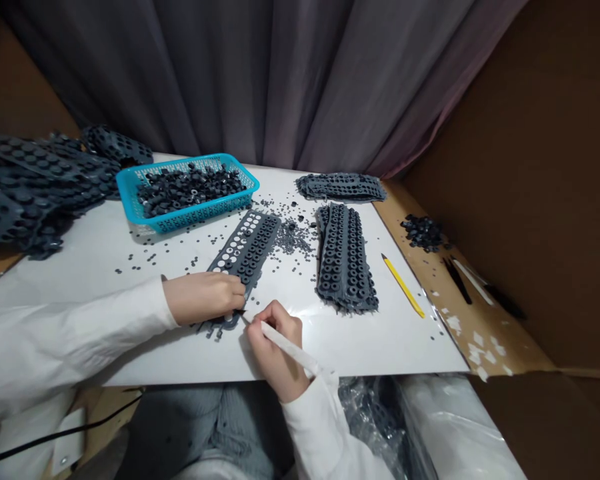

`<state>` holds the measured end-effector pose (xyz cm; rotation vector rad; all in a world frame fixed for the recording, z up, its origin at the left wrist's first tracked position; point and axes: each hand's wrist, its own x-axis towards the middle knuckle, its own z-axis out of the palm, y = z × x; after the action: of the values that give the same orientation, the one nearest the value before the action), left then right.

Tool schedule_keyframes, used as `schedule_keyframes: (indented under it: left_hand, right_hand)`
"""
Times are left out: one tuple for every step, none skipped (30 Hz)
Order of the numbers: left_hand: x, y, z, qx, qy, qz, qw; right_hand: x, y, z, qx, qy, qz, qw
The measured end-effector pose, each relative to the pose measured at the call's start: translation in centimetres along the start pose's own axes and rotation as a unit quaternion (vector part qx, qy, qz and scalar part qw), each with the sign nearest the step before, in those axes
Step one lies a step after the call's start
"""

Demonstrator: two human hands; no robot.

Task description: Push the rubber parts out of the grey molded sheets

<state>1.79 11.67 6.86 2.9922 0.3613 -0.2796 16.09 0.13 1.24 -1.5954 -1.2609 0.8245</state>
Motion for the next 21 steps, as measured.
schedule_keyframes:
  left_hand:
    - [-0.1,-0.1,0.2,0.006,0.007,0.005,1.000]
    - [-0.1,-0.2,0.3,0.009,0.012,0.009,1.000]
    - [-0.2,-0.4,0.5,0.010,0.016,0.014,1.000]
    - [-0.3,-0.6,0.6,0.006,0.020,0.017,1.000]
    - [-0.4,-0.8,0.7,-0.003,0.025,0.021,0.999]
    - [-0.5,-1.0,0.7,-0.015,0.032,0.024,0.999]
    - [-0.6,-1.2,0.7,-0.029,0.039,0.028,0.998]
    - [-0.7,-1.3,0.8,-0.043,0.045,0.030,0.998]
    - [-0.8,-1.4,0.8,-0.055,0.048,0.032,0.997]
    - [-0.8,-1.4,0.8,-0.063,0.049,0.031,0.996]
    - [-0.9,-1.4,0.8,-0.066,0.048,0.030,0.996]
    - [-0.9,-1.4,0.8,-0.063,0.046,0.030,0.996]
    - [-0.9,-1.3,0.8,-0.058,0.046,0.029,0.997]
    - [-0.9,-1.2,0.8,-0.052,0.048,0.028,0.997]
    - [-0.9,-1.1,0.8,-0.045,0.049,0.027,0.997]
    - [-0.9,-1.0,0.8,-0.040,0.051,0.027,0.998]
    - [-0.9,-0.9,0.8,-0.035,0.051,0.027,0.998]
    - [-0.8,-0.8,0.8,-0.031,0.050,0.026,0.998]
    - [-0.8,-0.7,0.7,-0.026,0.048,0.026,0.998]
    - [-0.7,-0.6,0.8,-0.022,0.046,0.027,0.998]
    - [-0.6,-0.5,0.8,-0.016,0.045,0.028,0.998]
  right_hand:
    - [0.0,0.0,0.0,-0.001,0.000,-0.001,1.000]
    - [0.0,0.0,0.0,-0.001,0.001,-0.002,1.000]
    - [0.0,-0.1,0.0,-0.003,0.003,-0.005,1.000]
    - [0.0,-0.1,0.0,-0.004,0.003,-0.007,1.000]
    - [0.0,-0.1,0.0,-0.004,0.004,-0.008,1.000]
    - [0.0,-0.1,0.0,-0.003,0.004,-0.008,1.000]
    - [0.0,-0.2,-0.1,0.001,0.002,-0.006,1.000]
    - [0.0,-0.2,-0.1,0.006,0.000,-0.003,1.000]
    - [-0.1,-0.2,-0.1,0.011,-0.002,0.001,1.000]
    - [-0.1,-0.2,-0.1,0.016,-0.004,0.005,1.000]
    - [-0.1,-0.3,-0.1,0.020,-0.005,0.008,1.000]
    - [-0.1,-0.3,-0.2,0.022,-0.005,0.011,1.000]
    - [-0.1,-0.3,-0.2,0.022,-0.003,0.013,1.000]
    - [-0.1,-0.4,-0.2,0.022,-0.001,0.013,1.000]
    - [-0.1,-0.4,-0.2,0.021,0.000,0.012,1.000]
    - [-0.1,-0.4,-0.1,0.020,0.000,0.011,1.000]
    - [-0.1,-0.4,-0.1,0.018,-0.001,0.009,1.000]
    - [-0.1,-0.4,-0.1,0.014,-0.002,0.007,1.000]
    - [-0.1,-0.4,-0.1,0.009,-0.002,0.005,1.000]
    - [-0.1,-0.3,-0.1,0.003,-0.002,0.003,1.000]
    - [-0.1,-0.3,-0.1,-0.003,-0.002,0.000,1.000]
